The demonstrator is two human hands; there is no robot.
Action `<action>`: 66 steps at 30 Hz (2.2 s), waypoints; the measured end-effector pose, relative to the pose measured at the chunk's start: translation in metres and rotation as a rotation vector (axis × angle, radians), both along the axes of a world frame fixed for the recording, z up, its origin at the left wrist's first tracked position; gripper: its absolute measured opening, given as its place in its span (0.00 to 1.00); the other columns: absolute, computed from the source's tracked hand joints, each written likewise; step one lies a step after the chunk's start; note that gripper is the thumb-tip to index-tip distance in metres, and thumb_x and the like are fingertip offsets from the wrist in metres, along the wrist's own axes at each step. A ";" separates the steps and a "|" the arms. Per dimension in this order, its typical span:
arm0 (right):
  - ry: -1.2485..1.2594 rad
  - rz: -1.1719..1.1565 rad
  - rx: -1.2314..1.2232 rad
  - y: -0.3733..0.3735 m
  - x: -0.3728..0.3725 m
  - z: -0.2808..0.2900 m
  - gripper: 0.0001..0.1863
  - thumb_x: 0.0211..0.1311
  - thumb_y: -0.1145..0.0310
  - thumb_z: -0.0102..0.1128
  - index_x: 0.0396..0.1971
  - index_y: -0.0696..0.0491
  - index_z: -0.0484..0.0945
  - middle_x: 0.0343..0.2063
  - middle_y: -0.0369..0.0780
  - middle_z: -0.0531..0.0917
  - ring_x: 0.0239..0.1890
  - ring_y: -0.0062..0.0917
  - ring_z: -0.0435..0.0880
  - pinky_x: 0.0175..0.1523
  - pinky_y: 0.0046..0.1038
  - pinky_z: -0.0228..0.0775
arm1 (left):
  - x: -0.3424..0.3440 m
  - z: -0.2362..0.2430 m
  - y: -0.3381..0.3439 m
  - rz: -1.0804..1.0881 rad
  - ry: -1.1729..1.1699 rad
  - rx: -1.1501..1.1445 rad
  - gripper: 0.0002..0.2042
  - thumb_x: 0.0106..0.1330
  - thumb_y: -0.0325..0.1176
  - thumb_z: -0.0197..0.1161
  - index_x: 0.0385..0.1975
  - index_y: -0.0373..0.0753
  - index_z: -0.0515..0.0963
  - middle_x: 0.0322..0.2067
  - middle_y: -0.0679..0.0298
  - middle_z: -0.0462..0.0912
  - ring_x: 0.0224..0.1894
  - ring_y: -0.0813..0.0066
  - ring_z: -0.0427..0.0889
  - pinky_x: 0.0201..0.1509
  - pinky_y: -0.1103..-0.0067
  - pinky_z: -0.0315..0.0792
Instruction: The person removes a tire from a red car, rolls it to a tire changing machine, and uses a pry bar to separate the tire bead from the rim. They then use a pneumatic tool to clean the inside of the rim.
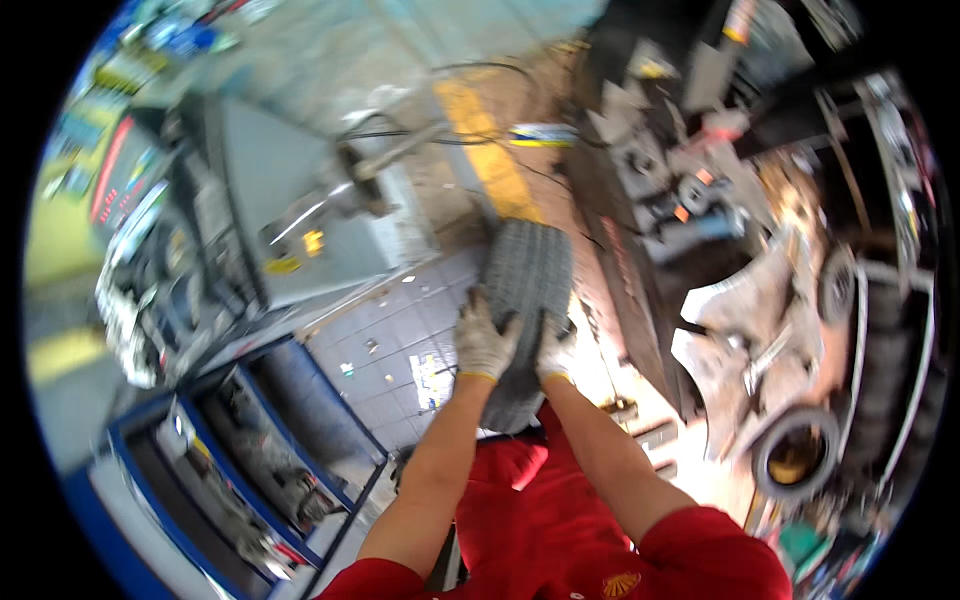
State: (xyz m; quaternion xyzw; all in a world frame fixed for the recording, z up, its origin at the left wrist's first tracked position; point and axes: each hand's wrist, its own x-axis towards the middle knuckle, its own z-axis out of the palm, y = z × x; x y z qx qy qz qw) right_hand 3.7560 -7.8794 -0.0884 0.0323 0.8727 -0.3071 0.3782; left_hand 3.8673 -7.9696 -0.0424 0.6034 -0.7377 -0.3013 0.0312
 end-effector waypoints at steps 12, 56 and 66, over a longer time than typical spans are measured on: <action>0.037 -0.687 -0.025 0.022 0.023 -0.027 0.45 0.73 0.39 0.61 0.71 0.65 0.67 0.64 0.56 0.80 0.66 0.46 0.79 0.71 0.38 0.68 | -0.069 -0.004 -0.043 -0.739 -0.097 -0.021 0.49 0.64 0.62 0.67 0.79 0.37 0.60 0.75 0.47 0.67 0.68 0.44 0.75 0.72 0.56 0.71; 0.654 -0.929 -0.459 0.267 -0.105 0.160 0.23 0.72 0.57 0.65 0.58 0.56 0.79 0.44 0.52 0.87 0.48 0.44 0.87 0.59 0.37 0.76 | -0.169 0.057 0.102 -1.531 -0.084 -0.129 0.38 0.71 0.48 0.66 0.76 0.34 0.64 0.76 0.39 0.63 0.78 0.43 0.62 0.82 0.62 0.59; 0.641 -0.133 0.394 0.256 -0.325 0.121 0.21 0.76 0.64 0.46 0.55 0.53 0.86 0.51 0.49 0.90 0.53 0.45 0.91 0.54 0.44 0.84 | 0.071 0.105 0.004 -1.109 -0.232 0.218 0.34 0.72 0.48 0.63 0.72 0.30 0.70 0.72 0.38 0.67 0.76 0.41 0.65 0.80 0.61 0.60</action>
